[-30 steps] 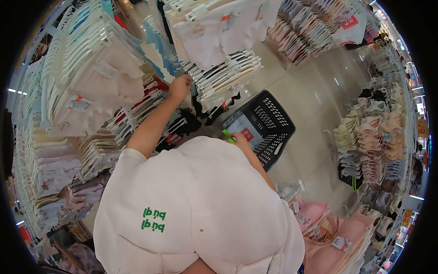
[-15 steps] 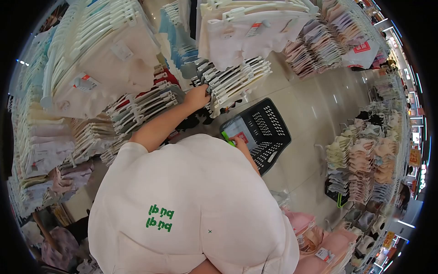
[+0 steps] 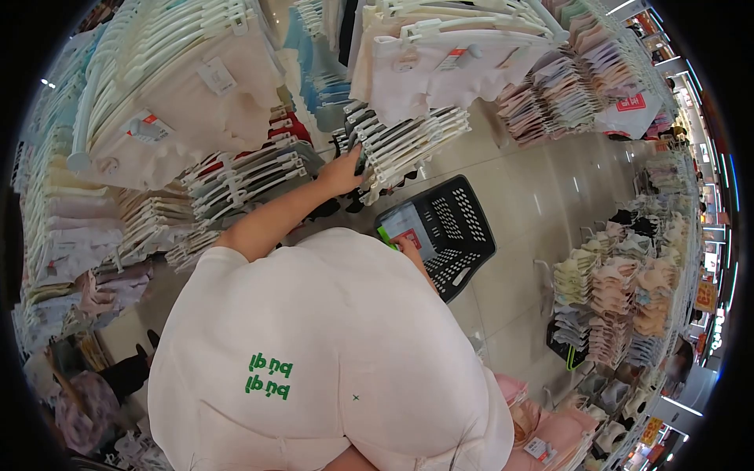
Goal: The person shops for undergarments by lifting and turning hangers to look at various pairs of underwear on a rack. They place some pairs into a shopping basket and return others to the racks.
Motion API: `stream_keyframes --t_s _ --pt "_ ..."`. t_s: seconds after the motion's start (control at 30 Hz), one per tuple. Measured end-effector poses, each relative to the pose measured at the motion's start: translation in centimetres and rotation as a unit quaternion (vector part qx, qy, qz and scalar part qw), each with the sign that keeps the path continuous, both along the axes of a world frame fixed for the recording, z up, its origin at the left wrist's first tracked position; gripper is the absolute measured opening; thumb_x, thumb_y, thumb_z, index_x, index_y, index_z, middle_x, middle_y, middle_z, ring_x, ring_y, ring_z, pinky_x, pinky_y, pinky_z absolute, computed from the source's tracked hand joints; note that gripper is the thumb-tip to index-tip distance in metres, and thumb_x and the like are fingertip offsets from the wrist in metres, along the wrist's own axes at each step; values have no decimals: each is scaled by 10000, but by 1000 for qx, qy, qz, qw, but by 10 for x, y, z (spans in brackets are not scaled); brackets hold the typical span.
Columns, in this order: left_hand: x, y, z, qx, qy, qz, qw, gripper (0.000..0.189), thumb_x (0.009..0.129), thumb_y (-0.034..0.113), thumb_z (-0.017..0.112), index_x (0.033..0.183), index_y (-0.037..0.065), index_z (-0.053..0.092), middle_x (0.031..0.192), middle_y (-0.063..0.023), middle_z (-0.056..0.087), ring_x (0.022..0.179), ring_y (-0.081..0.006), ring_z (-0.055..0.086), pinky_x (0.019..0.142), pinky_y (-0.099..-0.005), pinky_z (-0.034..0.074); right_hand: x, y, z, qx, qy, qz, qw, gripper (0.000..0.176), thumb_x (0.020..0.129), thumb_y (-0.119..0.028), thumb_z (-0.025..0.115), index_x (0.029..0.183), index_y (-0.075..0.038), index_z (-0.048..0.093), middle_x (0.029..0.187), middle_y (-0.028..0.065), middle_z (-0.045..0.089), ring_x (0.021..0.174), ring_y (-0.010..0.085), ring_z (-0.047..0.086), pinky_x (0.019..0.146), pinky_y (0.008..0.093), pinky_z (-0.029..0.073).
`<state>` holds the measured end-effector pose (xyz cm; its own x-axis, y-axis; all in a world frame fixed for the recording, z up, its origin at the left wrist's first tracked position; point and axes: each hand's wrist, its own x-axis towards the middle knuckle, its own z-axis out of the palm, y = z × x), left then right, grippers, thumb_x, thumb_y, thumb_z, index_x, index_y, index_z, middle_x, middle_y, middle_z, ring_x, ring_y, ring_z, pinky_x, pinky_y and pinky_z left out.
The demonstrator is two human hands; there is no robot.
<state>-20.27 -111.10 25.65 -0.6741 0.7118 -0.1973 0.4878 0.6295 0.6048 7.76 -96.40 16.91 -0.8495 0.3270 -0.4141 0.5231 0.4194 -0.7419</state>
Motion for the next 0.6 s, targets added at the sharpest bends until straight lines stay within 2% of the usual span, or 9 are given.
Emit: stream_keyframes --t_s 0.07,0.1,0.17,0.3,0.4,0.6 --pt "-2 -1 -5 6 -62 -41 997 925 739 271 656 1420 30 78 1205 -269 489 1045 -389 533 870 -411 447 1 2 -1 3 -3 1 1000 423 714 -306 698 1031 -38 618 992 178 594 945 288 570 778 355 464" --pt "-2 -2 -4 6 -62 -40 997 925 739 271 656 1420 30 78 1205 -269 489 1045 -389 533 870 -411 447 1 3 -2 4 -4 2 1000 422 714 -306 698 1030 -38 618 992 178 594 945 289 570 779 355 464" --pt "0 -4 -1 5 -52 -58 997 991 749 284 660 1415 4 -18 1189 -297 492 1033 -406 536 874 -403 444 3 4 -3 7 -7 2 1000 422 715 -305 698 1030 -37 618 992 179 595 946 289 570 780 355 464" --pt "-3 -3 -1 -5 -76 -56 996 984 740 260 660 1413 2 -10 1170 -313 492 1019 -407 543 874 -403 446 7 3 -6 11 -14 1 1000 420 715 -304 697 1028 -35 618 993 180 596 947 290 571 782 356 463" --pt "-2 0 -11 1 -27 -44 999 973 735 266 637 1420 15 -8 1145 -294 502 987 -381 564 828 -402 470 12 1 -8 13 -18 -1 1000 419 716 -304 696 1027 -34 618 993 181 596 948 291 571 783 357 463" --pt "6 -4 10 -20 -26 -16 999 967 721 255 644 1424 29 19 1144 -263 507 970 -382 569 815 -415 474 13 -1 -10 20 -18 -1 1000 418 717 -303 695 1025 -32 619 994 183 597 950 293 572 786 358 463"
